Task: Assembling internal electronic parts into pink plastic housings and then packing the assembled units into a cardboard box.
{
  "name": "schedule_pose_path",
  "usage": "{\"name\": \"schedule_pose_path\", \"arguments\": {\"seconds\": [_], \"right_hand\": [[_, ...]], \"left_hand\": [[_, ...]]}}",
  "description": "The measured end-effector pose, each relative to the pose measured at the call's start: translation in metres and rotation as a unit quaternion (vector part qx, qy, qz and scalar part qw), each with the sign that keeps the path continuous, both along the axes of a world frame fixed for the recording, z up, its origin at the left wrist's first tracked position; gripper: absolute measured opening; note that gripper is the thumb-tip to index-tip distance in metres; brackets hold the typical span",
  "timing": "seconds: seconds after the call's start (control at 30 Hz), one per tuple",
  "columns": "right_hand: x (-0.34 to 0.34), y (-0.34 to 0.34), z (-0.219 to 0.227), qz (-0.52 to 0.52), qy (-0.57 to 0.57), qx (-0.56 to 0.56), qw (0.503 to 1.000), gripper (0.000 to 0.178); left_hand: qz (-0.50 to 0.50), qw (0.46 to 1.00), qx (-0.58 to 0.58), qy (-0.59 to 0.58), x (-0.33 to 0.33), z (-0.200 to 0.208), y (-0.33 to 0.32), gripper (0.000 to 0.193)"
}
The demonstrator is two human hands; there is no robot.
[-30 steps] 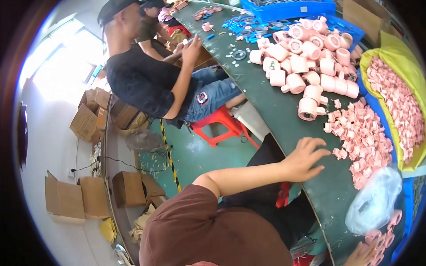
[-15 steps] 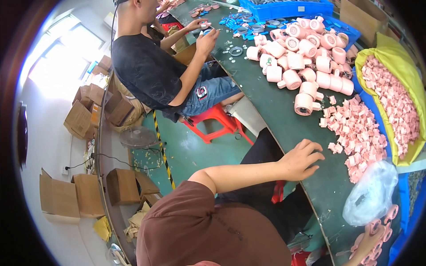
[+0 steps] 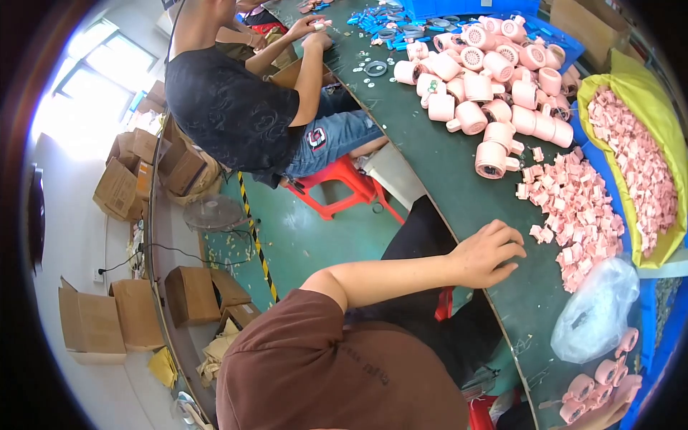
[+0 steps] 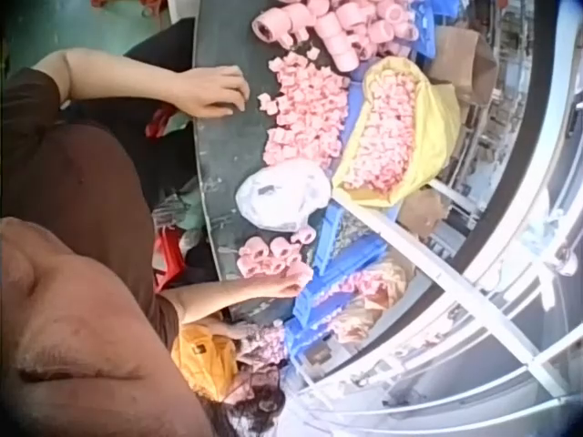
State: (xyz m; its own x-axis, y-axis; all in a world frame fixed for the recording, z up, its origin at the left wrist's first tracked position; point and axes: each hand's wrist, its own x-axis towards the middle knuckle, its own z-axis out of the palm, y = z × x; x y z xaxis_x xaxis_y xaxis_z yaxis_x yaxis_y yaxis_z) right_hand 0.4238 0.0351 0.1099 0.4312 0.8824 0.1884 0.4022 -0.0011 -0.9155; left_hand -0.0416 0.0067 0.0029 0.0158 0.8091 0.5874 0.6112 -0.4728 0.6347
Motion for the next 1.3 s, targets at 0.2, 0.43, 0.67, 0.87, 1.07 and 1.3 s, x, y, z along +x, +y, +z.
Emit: {"name": "schedule_pose_path", "arguments": {"seconds": [0.2, 0.43, 0.67, 0.87, 1.07, 1.3], "right_hand": [[-0.080, -0.009, -0.081, 0.189, 0.186, 0.035, 0.964, 0.043], [-0.275, -0.056, -0.056, 0.360, 0.274, -0.100, 0.886, 0.060], [-0.272, -0.039, -0.081, 0.420, 0.157, -0.167, 0.878, 0.053], [-0.276, -0.017, -0.068, 0.318, 0.204, -0.103, 0.920, 0.049], [-0.280, 0.002, -0.067, 0.362, -0.050, -0.019, 0.931, 0.022], [-0.281, 0.012, -0.063, 0.371, 0.163, -0.130, 0.905, 0.021]], "left_hand": [[-0.180, 0.977, -0.010, -0.113, 0.029, 0.030, -0.022, 0.050], [-0.145, 0.984, -0.006, -0.101, 0.050, 0.031, -0.034, 0.079], [-0.013, 0.995, -0.022, -0.101, 0.030, 0.008, -0.013, 0.039], [-0.027, 0.999, -0.014, -0.035, 0.033, 0.013, -0.010, 0.034], [-0.041, 0.997, -0.045, -0.042, 0.034, 0.016, -0.002, 0.022], [-0.065, 0.996, -0.067, 0.009, 0.025, 0.023, -0.002, 0.031]]}}
